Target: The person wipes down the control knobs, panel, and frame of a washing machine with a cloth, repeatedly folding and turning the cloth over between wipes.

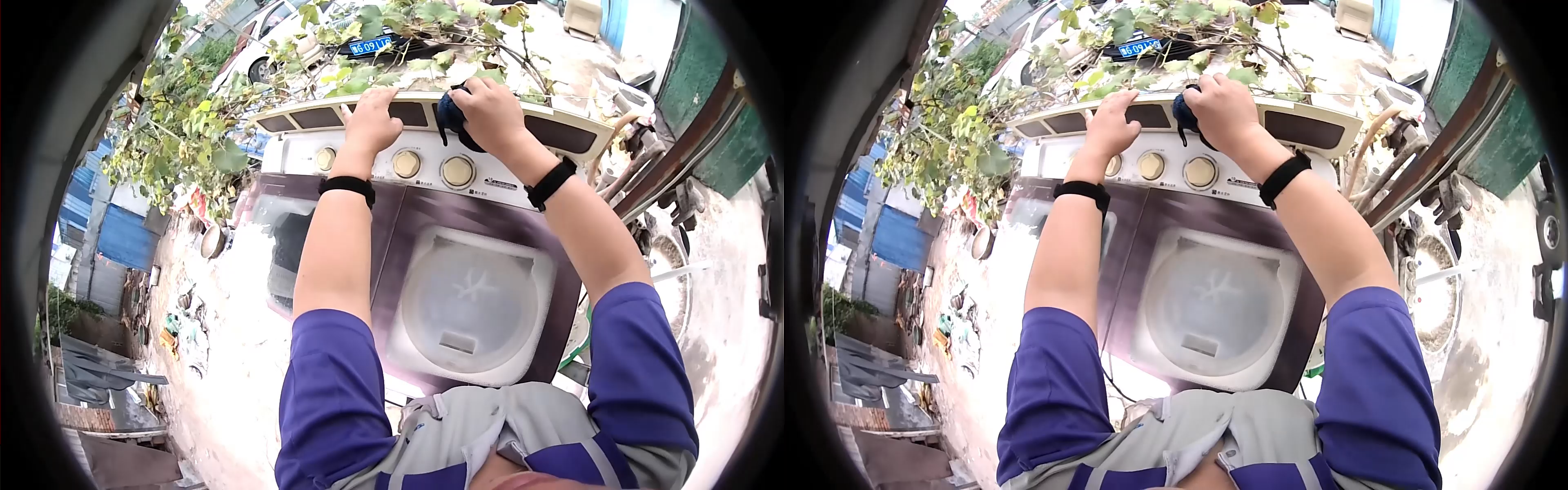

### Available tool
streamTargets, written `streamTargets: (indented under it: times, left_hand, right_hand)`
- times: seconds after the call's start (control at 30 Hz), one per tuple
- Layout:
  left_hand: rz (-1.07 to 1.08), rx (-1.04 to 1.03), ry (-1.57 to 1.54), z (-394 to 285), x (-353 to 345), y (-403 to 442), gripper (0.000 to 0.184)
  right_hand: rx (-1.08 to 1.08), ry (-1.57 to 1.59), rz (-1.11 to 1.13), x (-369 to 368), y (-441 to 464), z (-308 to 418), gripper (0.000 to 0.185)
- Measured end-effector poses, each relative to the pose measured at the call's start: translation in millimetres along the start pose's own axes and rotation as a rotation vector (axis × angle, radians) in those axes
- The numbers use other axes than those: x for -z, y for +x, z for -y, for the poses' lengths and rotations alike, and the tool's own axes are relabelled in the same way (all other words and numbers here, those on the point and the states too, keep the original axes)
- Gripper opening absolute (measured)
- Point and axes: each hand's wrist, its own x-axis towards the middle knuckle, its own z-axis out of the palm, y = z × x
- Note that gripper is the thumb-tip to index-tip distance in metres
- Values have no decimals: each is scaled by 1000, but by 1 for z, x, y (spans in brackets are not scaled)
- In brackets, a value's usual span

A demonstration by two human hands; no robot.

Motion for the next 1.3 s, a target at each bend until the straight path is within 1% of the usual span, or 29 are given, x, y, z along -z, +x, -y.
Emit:
streamTargets:
  times: [0.07,0.17,0.23,0.3,0.37,0.43,0.47,0.5,0.57,0.63,0.7,0.77,0.83,0.9,0.93,1.0,1.03,1.07,1.1,1.2,1.23,1.3]
  left_hand:
    - [-20,6,-60,1,1,1,55]
    - [32,46,-109,-4,8,2,53]
    - [-24,-32,-163,13,-15,9,53]
    - [21,56,-152,-1,2,2,55]
    - [77,85,-166,-2,7,4,58]
    - [107,113,-207,-2,7,7,60]
    - [121,119,-195,-3,6,8,62]
    - [153,117,-192,-5,10,8,63]
    - [173,129,-184,-7,11,9,64]
    - [134,146,-201,-5,10,8,64]
    - [114,157,-203,-3,7,8,66]
    - [103,167,-191,0,5,7,68]
    - [70,150,-181,3,3,9,70]
    - [12,125,-176,12,-10,8,72]
    - [11,95,-178,9,-4,5,71]
    - [37,103,-208,-1,6,0,67]
    - [39,101,-223,-1,6,-1,67]
    - [13,95,-251,-3,4,-3,68]
    - [-6,42,-182,2,-5,-1,67]
    - [129,97,-118,-5,4,5,63]
    - [130,104,-134,-5,3,6,62]
    - [106,88,-127,-5,-1,8,62]
  right_hand:
    - [-13,18,-13,19,-17,-21,19]
    - [-64,28,-29,52,-48,-53,34]
    - [-75,-19,-28,80,-68,-74,38]
    - [-139,-96,2,99,-90,-103,37]
    - [-226,-40,13,112,-100,-124,35]
    - [-241,-31,-42,121,-93,-115,33]
    - [-223,41,-61,118,-84,-105,33]
    - [-212,64,-31,110,-74,-90,41]
    - [-161,114,51,92,-46,-48,49]
    - [-85,133,75,62,-17,-10,55]
    - [68,78,26,23,12,16,53]
    - [99,23,-11,-17,40,40,46]
    - [62,80,21,-44,61,60,35]
    - [18,41,17,-55,65,66,21]
    - [33,34,51,-51,63,65,20]
    - [82,27,105,-41,53,56,20]
    - [101,-37,108,-37,45,49,18]
    - [125,-36,63,-35,34,38,19]
    - [154,-35,11,-33,25,26,20]
    - [151,-101,6,-15,1,3,30]
    - [154,-113,0,-12,-2,3,30]
    - [238,-112,0,-14,4,8,29]
